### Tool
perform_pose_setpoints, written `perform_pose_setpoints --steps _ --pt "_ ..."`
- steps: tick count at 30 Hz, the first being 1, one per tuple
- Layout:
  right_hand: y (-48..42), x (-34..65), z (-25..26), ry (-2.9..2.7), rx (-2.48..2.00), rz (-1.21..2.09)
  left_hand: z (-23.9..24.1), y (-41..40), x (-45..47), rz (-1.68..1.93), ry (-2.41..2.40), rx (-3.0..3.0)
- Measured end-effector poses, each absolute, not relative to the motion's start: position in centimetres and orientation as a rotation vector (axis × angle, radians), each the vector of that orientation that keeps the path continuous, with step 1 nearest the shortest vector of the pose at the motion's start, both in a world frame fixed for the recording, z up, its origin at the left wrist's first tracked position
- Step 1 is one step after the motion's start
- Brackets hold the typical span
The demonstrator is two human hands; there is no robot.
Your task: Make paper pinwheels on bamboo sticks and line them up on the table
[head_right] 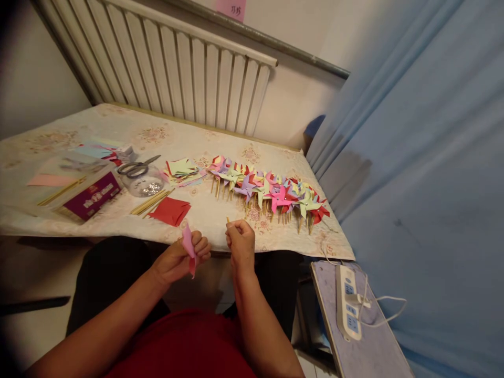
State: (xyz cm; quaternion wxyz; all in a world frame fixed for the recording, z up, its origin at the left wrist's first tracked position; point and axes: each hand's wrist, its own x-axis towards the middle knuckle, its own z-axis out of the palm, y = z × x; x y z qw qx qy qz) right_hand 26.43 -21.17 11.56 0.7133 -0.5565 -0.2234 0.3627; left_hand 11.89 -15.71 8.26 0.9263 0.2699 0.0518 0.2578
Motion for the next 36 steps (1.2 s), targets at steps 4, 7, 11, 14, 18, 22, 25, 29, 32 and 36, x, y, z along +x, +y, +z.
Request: perform_pose_setpoints --steps 4,7,11,14,18,22,25,29,32,36 --pt "-21.15 26.45 11.37 -0.493 -1.221 0.808 8.36 -15.70 11.90 0.526 0.129 0.556" --pt "-21.14 26.47 11.31 -0.482 -1.231 0.799 8.41 -15.69 11.89 0.528 0.141 0.549" --pt "-21.05 26.54 11.15 -0.487 -1.220 0.793 8.29 -15.67 11.82 0.521 0.143 0.553" --pt "-21.01 26.56 11.07 -0.488 -1.217 0.801 8.22 -15.67 11.74 0.521 0.141 0.558" --pt "-21.06 26.52 11.16 -0.477 -1.235 0.801 8.26 -15.71 11.69 0.524 0.136 0.565" --pt "-21.12 26.50 11.27 -0.492 -1.216 0.817 8.31 -15.78 11.74 0.531 0.132 0.575" --pt "-21.17 26.48 11.27 -0.497 -1.190 0.838 8.34 -15.83 11.77 0.535 0.121 0.589" --pt "-21.26 26.44 11.27 -0.494 -1.170 0.847 8.42 -15.91 11.74 0.532 0.126 0.584" --pt "-21.34 26.38 11.39 -0.495 -1.168 0.847 8.60 -15.97 11.73 0.521 0.131 0.579" --pt "-21.45 26.29 11.70 -0.508 -1.165 0.858 8.88 -16.10 11.74 0.523 0.140 0.584"
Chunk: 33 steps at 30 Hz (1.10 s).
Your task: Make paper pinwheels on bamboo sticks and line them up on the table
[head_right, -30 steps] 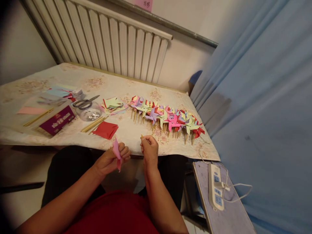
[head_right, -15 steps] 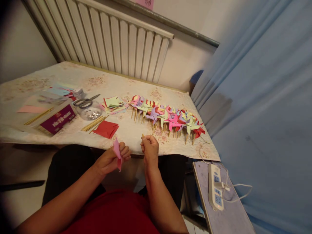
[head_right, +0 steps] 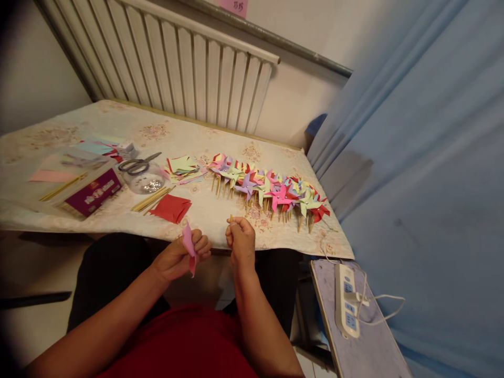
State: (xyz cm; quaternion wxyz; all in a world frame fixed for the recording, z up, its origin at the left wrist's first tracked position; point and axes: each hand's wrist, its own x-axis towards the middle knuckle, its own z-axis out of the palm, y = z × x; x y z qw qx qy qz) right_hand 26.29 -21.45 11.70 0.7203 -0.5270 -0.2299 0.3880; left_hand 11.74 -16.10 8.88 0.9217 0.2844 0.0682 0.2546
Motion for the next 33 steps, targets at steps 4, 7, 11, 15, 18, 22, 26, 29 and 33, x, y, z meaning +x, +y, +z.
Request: perform_pose_setpoints --steps 4,7,11,15,18,22,26,29,33 --pt "-21.55 26.24 11.87 -0.520 -1.172 0.870 9.03 -16.21 11.76 0.528 0.148 0.584" --pt "-21.60 26.27 11.87 -0.504 -1.189 0.878 9.02 -16.25 11.78 0.527 0.146 0.574" --pt "-21.58 26.37 11.82 -0.487 -1.205 0.871 8.83 -16.27 11.85 0.532 0.135 0.568" --pt "-21.53 26.45 11.75 -0.497 -1.193 0.877 8.63 -16.26 11.93 0.535 0.130 0.567" --pt "-21.56 26.44 11.70 -0.513 -1.185 0.892 8.62 -16.25 11.93 0.535 0.128 0.564" --pt "-21.66 26.43 11.64 -0.506 -1.214 0.876 8.77 -16.29 11.88 0.533 0.141 0.558" --pt "-21.69 26.38 11.67 -0.506 -1.209 0.863 8.84 -16.36 11.90 0.532 0.138 0.562" --pt "-21.69 26.28 11.72 -0.516 -1.180 0.903 8.76 -16.36 11.93 0.534 0.140 0.569" --pt "-21.69 26.22 11.71 -0.514 -1.186 0.911 8.60 -16.32 11.86 0.537 0.132 0.577"
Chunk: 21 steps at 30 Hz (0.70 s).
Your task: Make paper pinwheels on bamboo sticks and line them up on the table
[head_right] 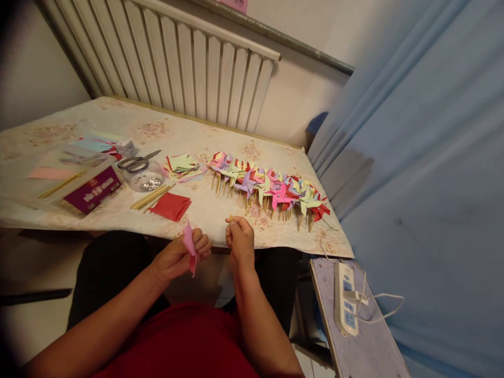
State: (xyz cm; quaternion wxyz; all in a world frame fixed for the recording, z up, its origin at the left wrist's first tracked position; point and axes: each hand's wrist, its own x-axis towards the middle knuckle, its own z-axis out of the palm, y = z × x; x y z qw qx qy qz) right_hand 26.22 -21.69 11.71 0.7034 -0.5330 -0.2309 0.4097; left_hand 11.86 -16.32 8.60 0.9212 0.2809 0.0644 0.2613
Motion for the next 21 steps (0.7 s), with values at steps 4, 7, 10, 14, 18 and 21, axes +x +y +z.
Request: perform_pose_setpoints --steps 4,7,10,14,18,21 --pt "-21.69 26.26 11.67 -0.503 -1.199 0.887 8.59 -16.33 11.72 0.534 0.127 0.566" --pt "-21.72 26.25 11.70 -0.514 -1.182 0.903 8.74 -16.36 11.71 0.524 0.139 0.563" --pt "-21.79 26.19 11.74 -0.525 -1.178 0.926 8.89 -16.36 11.75 0.519 0.144 0.571" --pt "-21.87 26.18 11.68 -0.518 -1.207 0.895 8.78 -16.31 11.76 0.523 0.127 0.571" --pt "-21.85 26.24 11.59 -0.523 -1.191 0.896 8.48 -16.25 11.73 0.517 0.117 0.566" --pt "-21.78 26.26 11.55 -0.523 -1.155 0.927 8.42 -16.25 11.72 0.520 0.115 0.560"
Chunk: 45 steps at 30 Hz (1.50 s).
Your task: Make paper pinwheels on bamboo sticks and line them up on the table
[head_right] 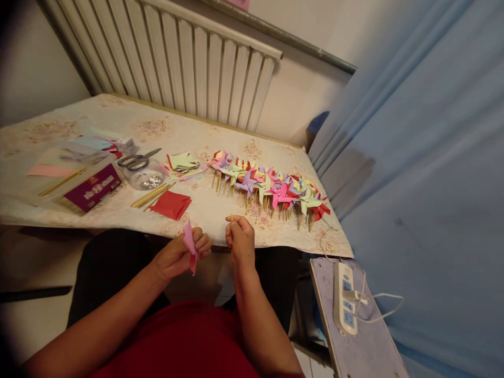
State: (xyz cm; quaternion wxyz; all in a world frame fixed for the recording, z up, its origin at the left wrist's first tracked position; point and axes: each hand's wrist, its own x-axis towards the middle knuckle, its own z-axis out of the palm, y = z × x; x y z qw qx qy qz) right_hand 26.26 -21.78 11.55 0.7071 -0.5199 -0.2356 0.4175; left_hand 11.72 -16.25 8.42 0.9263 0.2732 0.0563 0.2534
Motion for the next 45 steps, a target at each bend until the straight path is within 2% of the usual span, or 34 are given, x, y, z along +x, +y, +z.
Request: perform_pose_setpoints --steps 45 --pt "-21.93 26.44 10.96 -0.472 -1.209 0.932 7.91 -16.09 11.67 0.506 0.107 0.564"
